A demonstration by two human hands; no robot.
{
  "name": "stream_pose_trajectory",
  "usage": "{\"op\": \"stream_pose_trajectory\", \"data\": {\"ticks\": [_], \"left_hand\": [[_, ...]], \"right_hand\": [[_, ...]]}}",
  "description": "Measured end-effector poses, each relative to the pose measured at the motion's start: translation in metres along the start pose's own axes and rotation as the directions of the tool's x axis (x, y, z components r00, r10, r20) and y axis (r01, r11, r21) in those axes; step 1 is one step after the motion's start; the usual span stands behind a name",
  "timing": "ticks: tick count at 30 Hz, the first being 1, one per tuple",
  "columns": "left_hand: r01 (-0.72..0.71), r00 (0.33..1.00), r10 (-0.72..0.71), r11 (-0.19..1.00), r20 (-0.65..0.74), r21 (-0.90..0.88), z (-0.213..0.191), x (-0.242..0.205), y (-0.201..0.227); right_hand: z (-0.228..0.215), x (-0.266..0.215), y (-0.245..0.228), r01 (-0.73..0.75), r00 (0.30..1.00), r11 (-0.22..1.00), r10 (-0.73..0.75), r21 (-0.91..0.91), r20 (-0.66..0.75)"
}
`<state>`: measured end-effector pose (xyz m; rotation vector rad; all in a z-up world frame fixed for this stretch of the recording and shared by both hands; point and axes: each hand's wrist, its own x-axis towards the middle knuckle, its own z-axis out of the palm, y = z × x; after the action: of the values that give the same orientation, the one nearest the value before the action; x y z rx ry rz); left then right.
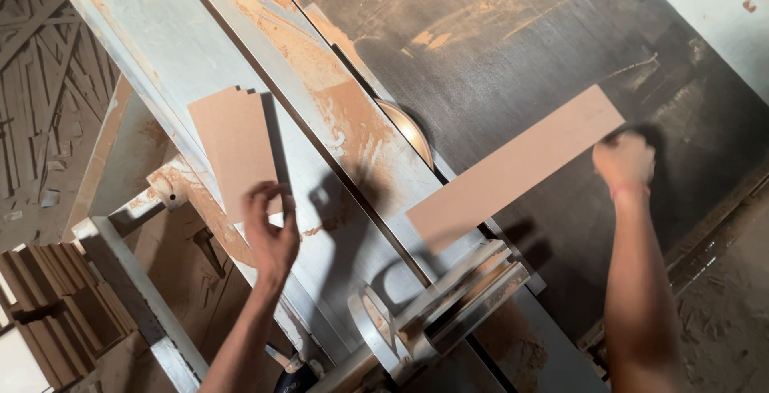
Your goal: The person repeatedly feeds rectangular wood pieces through a table saw, guiding them with both hands and stacking the cut pieces on the table. The person occasionally adjusts the wood and clears sawdust from the blade area.
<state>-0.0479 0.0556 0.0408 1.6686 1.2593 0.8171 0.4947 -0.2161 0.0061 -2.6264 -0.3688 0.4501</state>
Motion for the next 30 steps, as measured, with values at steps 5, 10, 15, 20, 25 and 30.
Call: {"op": "stream_pose_trajectory", "data": {"ticks": [5,10,15,20,25,30], "left_hand": [[-0.014,0.903,0.006,1.000,0.429,0.015,0.033,-0.030,0.007],[-0.121,0.621,0.097,0.992,0.778,-0.028,0.064,-0.034,0.018],[0.021,0.547,0.049,0.997,0.836,-0.072,0.072,-0.046,0.020],[-0.023,0.505,-0.013,0.999,0.863,0.029,0.070,-0.045,0.008],[-0.106,0.459,-0.080,0.984,0.885,0.144,0.073,-0.042,0.004],[-0.179,0.431,-0.199,0.937,0.880,0.300,0.078,-0.038,0.013]], "right_hand": [[0.018,0.046,-0.015,0.494,0.822,0.836,-0.539,-0.239,-0.183],[0.036,0.008,-0.016,0.628,0.775,0.779,-0.624,0.007,-0.100],[0.024,-0.037,-0.021,0.633,0.773,0.769,-0.634,0.091,-0.023],[0.023,-0.053,-0.025,0.692,0.718,0.718,-0.695,0.077,0.034],[0.019,-0.053,-0.018,0.768,0.633,0.640,-0.761,0.005,0.141],[0.015,-0.051,-0.016,0.818,0.568,0.574,-0.798,-0.030,0.201]]}}
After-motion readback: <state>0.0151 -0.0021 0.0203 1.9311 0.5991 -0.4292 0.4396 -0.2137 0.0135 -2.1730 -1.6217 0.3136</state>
